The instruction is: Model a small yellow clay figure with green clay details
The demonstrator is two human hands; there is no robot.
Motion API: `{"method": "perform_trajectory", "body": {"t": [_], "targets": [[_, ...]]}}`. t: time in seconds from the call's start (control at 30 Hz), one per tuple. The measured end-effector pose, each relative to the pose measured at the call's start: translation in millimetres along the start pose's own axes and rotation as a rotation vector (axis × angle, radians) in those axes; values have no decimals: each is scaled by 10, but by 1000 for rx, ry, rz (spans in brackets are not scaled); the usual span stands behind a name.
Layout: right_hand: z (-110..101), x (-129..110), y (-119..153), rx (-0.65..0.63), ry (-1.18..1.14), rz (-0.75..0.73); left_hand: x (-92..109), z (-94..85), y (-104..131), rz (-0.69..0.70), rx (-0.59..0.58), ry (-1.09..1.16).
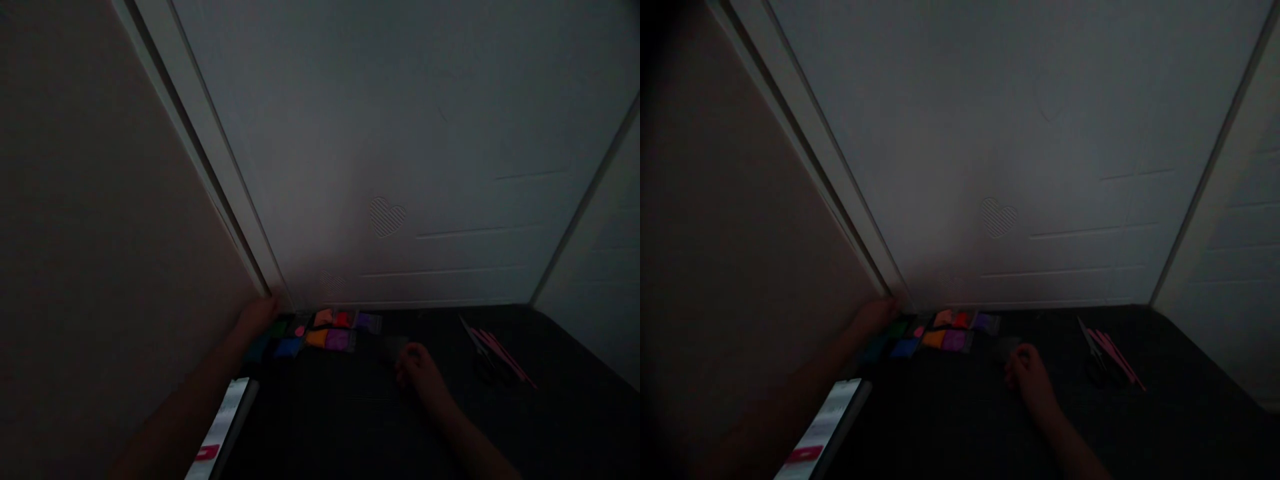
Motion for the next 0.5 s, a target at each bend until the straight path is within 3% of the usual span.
{"method": "perform_trajectory", "body": {"t": [0.07, 0.13, 0.27, 0.33, 0.4, 0.5], "targets": [[-13, 15, -23, 22, -26, 0, 126, -92, -4, -24, 72, 107], [-19, 25, -49, 44, -44, 6, 381, -132, 26, -25, 147, 252], [-4, 17, -116, 71, -74, 12, 1228, -72, 256, 62, 180, 605], [-4, -9, -151, 87, -92, 14, 1689, -82, 467, 139, 148, 797], [-24, -50, -172, 112, -108, 18, 2091, -124, 710, 216, -6, 1284], [-98, -126, -155, 168, -120, 7, 2368, -314, 1010, 241, -129, 1550]]}}
Point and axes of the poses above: each hand's wrist, its own y-axis away from the middle knuckle, its own z-axis out of the palm, x = y × z, the point moved 5 cm from there along -y, towards the middle knuckle, and after that the axes turned 10 degrees about z, right-handed, at the moved point
